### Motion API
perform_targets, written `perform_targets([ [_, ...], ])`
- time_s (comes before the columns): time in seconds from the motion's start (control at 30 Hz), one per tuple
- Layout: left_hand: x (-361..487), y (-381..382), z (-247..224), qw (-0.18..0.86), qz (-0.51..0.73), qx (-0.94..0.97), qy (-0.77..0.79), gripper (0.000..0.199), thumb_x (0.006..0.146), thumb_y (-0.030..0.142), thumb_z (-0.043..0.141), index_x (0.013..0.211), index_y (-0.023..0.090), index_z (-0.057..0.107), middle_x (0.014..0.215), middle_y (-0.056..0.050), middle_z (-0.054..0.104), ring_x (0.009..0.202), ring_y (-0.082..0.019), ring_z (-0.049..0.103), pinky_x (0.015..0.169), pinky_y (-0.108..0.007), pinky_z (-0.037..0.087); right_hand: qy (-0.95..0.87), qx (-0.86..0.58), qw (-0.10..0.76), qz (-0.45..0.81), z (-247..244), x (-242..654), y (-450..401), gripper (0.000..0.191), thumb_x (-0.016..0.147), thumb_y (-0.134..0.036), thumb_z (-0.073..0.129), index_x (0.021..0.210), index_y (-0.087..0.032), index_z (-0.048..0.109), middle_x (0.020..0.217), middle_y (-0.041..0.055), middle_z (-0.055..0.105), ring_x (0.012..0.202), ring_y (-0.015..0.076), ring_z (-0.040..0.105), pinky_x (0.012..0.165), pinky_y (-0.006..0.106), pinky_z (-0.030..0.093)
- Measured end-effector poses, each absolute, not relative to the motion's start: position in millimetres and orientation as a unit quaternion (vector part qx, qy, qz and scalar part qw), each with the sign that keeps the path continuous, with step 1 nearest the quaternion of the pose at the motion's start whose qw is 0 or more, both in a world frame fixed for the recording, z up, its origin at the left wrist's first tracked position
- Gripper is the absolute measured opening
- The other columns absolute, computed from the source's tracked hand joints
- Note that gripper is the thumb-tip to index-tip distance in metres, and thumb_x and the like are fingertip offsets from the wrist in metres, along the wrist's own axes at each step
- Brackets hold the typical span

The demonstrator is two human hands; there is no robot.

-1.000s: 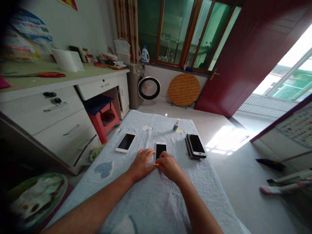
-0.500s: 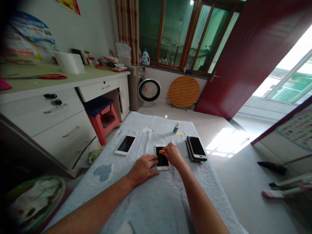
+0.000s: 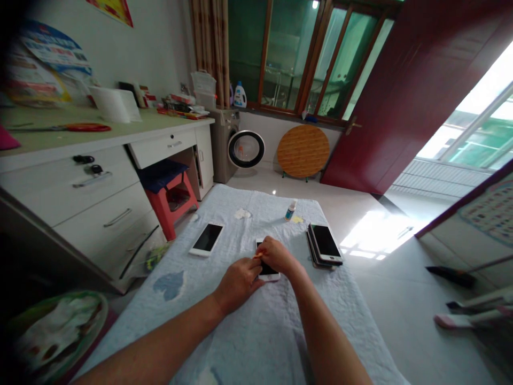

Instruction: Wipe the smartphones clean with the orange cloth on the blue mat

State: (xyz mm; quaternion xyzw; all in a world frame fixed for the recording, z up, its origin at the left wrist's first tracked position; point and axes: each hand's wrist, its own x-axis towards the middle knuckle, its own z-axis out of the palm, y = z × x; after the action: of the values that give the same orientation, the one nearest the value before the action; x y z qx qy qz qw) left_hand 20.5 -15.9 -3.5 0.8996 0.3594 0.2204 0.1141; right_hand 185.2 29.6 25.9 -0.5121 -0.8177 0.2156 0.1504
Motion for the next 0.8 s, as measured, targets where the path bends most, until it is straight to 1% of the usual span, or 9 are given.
perform_targets([
  [0.1, 21, -16, -4, 0.107, 0.217, 0.9, 0.362, 0.02, 0.088, 0.035, 0.06, 0.093, 0.016, 0.065, 0.101, -0.008, 0.068, 0.097, -0.024, 0.062, 0.089, -0.037, 0.049, -0.81, -0.538, 0.153, 0.175, 23, 178, 42, 0.015, 0.081, -0.016, 0.06, 0.083, -0.017, 0.075, 0.088, 0.0061, 0.063, 0.08, 0.0136, 0.058, 0.076, 0.023, 0.042],
  [0.17, 21, -16, -5, 0.102, 0.217, 0.901, 0.362, 0.024, 0.088, 0.037, 0.061, 0.097, 0.015, 0.066, 0.105, -0.01, 0.068, 0.099, -0.024, 0.062, 0.091, -0.037, 0.048, -0.798, -0.565, 0.158, 0.135, 21, 173, 53, 0.016, 0.084, -0.02, 0.059, 0.087, -0.017, 0.074, 0.088, 0.0068, 0.063, 0.082, 0.0143, 0.058, 0.078, 0.023, 0.042],
  [0.3, 20, -16, -6, 0.101, 0.218, 0.902, 0.358, 0.027, 0.088, 0.039, 0.06, 0.098, 0.014, 0.066, 0.108, -0.011, 0.068, 0.1, -0.025, 0.062, 0.09, -0.037, 0.048, -0.777, -0.602, 0.164, 0.086, 16, 176, 67, 0.019, 0.088, -0.019, 0.055, 0.092, -0.018, 0.074, 0.086, 0.0066, 0.062, 0.086, 0.0149, 0.058, 0.079, 0.022, 0.041],
  [0.47, 19, -16, -2, 0.111, 0.217, 0.902, 0.356, 0.023, 0.088, 0.038, 0.06, 0.091, 0.016, 0.066, 0.101, -0.009, 0.068, 0.099, -0.025, 0.061, 0.09, -0.037, 0.047, -0.736, -0.646, 0.187, 0.078, 11, 199, 59, 0.019, 0.089, -0.024, 0.056, 0.092, -0.016, 0.073, 0.086, 0.007, 0.061, 0.082, 0.0147, 0.058, 0.077, 0.022, 0.041],
  [0.63, 19, -16, -4, 0.118, 0.229, 0.899, 0.354, 0.023, 0.087, 0.038, 0.062, 0.09, 0.016, 0.064, 0.097, -0.008, 0.068, 0.096, -0.025, 0.062, 0.087, -0.037, 0.047, -0.726, -0.654, 0.186, 0.106, 11, 207, 34, 0.02, 0.088, -0.031, 0.059, 0.088, -0.016, 0.073, 0.083, 0.0059, 0.06, 0.074, 0.0138, 0.057, 0.071, 0.022, 0.042],
  [0.7, 19, -16, -3, 0.119, 0.233, 0.897, 0.355, 0.022, 0.087, 0.038, 0.062, 0.09, 0.016, 0.064, 0.097, -0.007, 0.068, 0.094, -0.024, 0.062, 0.086, -0.037, 0.047, -0.734, -0.639, 0.191, 0.132, 13, 205, 21, 0.018, 0.087, -0.028, 0.059, 0.086, -0.017, 0.074, 0.083, 0.0056, 0.06, 0.074, 0.0133, 0.058, 0.07, 0.022, 0.042],
  [0.77, 19, -16, -2, 0.123, 0.236, 0.896, 0.355, 0.022, 0.088, 0.037, 0.061, 0.092, 0.016, 0.063, 0.095, -0.006, 0.068, 0.092, -0.024, 0.062, 0.085, -0.037, 0.048, -0.741, -0.621, 0.197, 0.161, 16, 202, 7, 0.017, 0.084, -0.019, 0.058, 0.087, -0.018, 0.074, 0.086, 0.0056, 0.061, 0.075, 0.0127, 0.059, 0.072, 0.021, 0.042],
  [0.8, 19, -17, -2, 0.124, 0.238, 0.896, 0.354, 0.022, 0.088, 0.037, 0.06, 0.094, 0.016, 0.063, 0.094, -0.006, 0.068, 0.092, -0.024, 0.062, 0.084, -0.037, 0.048, -0.744, -0.614, 0.197, 0.174, 19, 201, 0, 0.019, 0.082, -0.015, 0.057, 0.088, -0.018, 0.075, 0.087, 0.0056, 0.061, 0.076, 0.0125, 0.059, 0.072, 0.021, 0.042],
])
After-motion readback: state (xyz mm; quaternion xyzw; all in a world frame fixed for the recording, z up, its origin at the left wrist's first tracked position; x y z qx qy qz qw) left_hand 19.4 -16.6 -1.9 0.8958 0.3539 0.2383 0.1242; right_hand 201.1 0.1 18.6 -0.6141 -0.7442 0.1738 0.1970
